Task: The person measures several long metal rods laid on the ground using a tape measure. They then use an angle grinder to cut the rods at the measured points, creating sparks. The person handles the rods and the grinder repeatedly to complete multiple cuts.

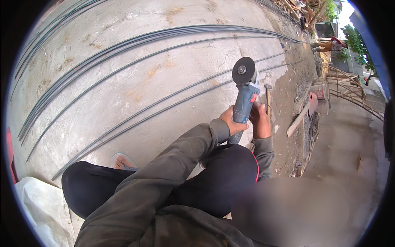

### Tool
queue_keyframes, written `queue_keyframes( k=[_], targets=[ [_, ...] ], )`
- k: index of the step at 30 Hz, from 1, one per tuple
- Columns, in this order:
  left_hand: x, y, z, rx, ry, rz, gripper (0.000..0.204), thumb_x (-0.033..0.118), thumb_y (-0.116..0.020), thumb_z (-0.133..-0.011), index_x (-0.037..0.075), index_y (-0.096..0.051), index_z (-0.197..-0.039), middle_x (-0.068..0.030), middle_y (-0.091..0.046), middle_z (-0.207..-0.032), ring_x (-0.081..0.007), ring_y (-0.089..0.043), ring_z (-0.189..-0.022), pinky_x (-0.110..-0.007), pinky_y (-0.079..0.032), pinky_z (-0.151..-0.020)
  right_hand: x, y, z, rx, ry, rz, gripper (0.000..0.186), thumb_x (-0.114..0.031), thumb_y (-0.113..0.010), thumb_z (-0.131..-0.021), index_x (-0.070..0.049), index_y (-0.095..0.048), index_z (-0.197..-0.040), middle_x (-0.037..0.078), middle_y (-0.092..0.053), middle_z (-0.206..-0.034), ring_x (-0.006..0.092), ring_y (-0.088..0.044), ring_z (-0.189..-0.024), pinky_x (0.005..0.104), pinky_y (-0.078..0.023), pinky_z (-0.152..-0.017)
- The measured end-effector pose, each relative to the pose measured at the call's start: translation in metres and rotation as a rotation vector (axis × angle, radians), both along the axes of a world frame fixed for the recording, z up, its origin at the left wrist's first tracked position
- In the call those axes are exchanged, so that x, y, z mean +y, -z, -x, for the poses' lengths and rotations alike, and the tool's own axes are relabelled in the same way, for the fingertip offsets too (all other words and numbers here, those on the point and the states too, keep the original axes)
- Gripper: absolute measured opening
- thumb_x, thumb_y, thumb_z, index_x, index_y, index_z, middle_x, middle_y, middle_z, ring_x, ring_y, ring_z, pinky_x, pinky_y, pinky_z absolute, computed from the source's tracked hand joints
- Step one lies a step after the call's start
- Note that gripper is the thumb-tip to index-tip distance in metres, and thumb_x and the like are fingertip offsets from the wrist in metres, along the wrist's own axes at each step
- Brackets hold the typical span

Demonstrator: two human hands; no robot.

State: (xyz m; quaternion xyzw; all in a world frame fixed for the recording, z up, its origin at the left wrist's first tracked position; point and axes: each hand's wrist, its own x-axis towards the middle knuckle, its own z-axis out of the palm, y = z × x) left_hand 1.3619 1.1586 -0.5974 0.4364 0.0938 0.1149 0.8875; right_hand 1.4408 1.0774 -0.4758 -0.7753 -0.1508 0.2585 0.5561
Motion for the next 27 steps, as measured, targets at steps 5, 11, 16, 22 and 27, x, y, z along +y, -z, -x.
queue_keyframes(
  k=[5, 11, 16, 22, 27],
  targets=[
    [0.000, -0.019, 0.031, 0.011, 0.152, -0.003, 0.068, 0.019, -0.082, -0.068, -0.002, -0.055, -0.127, -0.0158, -0.069, -0.108, -0.0250, -0.067, -0.097, -0.036, -0.053, -0.087, 0.011, 0.018, 0.040, 0.102, 0.054, -0.073, 0.063, -0.049, -0.038, -0.107, 0.008, -0.057, -0.126, 0.021, -0.068, -0.115, 0.0276, -0.067, -0.105, 0.0397, -0.055, -0.090],
    [-0.006, 0.000, 0.040, 0.023, 0.311, -0.051, 0.071, 0.020, -0.083, -0.066, -0.002, -0.055, -0.127, -0.0169, -0.069, -0.108, -0.0268, -0.068, -0.098, -0.038, -0.053, -0.087, 0.005, 0.025, 0.052, 0.031, 0.111, 0.090, 0.064, -0.051, -0.042, -0.105, 0.006, -0.051, -0.134, 0.021, -0.066, -0.118, 0.0296, -0.068, -0.102, 0.0405, -0.057, -0.086],
    [-0.007, 0.017, 0.048, 0.071, 0.227, -0.132, 0.070, 0.022, -0.084, -0.066, -0.001, -0.056, -0.126, -0.0172, -0.069, -0.109, -0.0273, -0.068, -0.099, -0.039, -0.053, -0.088, 0.007, 0.044, 0.061, 0.118, 0.098, -0.097, 0.063, -0.054, -0.046, -0.103, 0.004, -0.059, -0.123, 0.018, -0.069, -0.105, 0.0261, -0.070, -0.094, 0.0384, -0.057, -0.084],
    [0.011, 0.019, 0.049, 0.106, 0.218, -0.102, 0.064, 0.023, -0.083, -0.067, -0.001, -0.060, -0.121, -0.0154, -0.071, -0.102, -0.0253, -0.069, -0.092, -0.037, -0.055, -0.083, 0.025, 0.069, 0.035, 0.142, 0.152, 0.073, 0.068, -0.058, -0.044, -0.103, 0.007, -0.063, -0.108, 0.018, -0.070, -0.093, 0.0253, -0.071, -0.082, 0.0367, -0.058, -0.075],
    [0.010, 0.048, 0.044, 0.241, 0.031, -0.300, 0.074, 0.025, -0.083, -0.067, -0.002, -0.053, -0.129, -0.0181, -0.070, -0.107, -0.0301, -0.070, -0.096, -0.038, -0.055, -0.084, 0.036, 0.096, 0.025, 0.271, 0.067, 0.024, 0.068, -0.059, -0.042, -0.103, 0.006, -0.063, -0.111, 0.016, -0.069, -0.096, 0.0233, -0.069, -0.085, 0.0354, -0.056, -0.078]
  ],
)
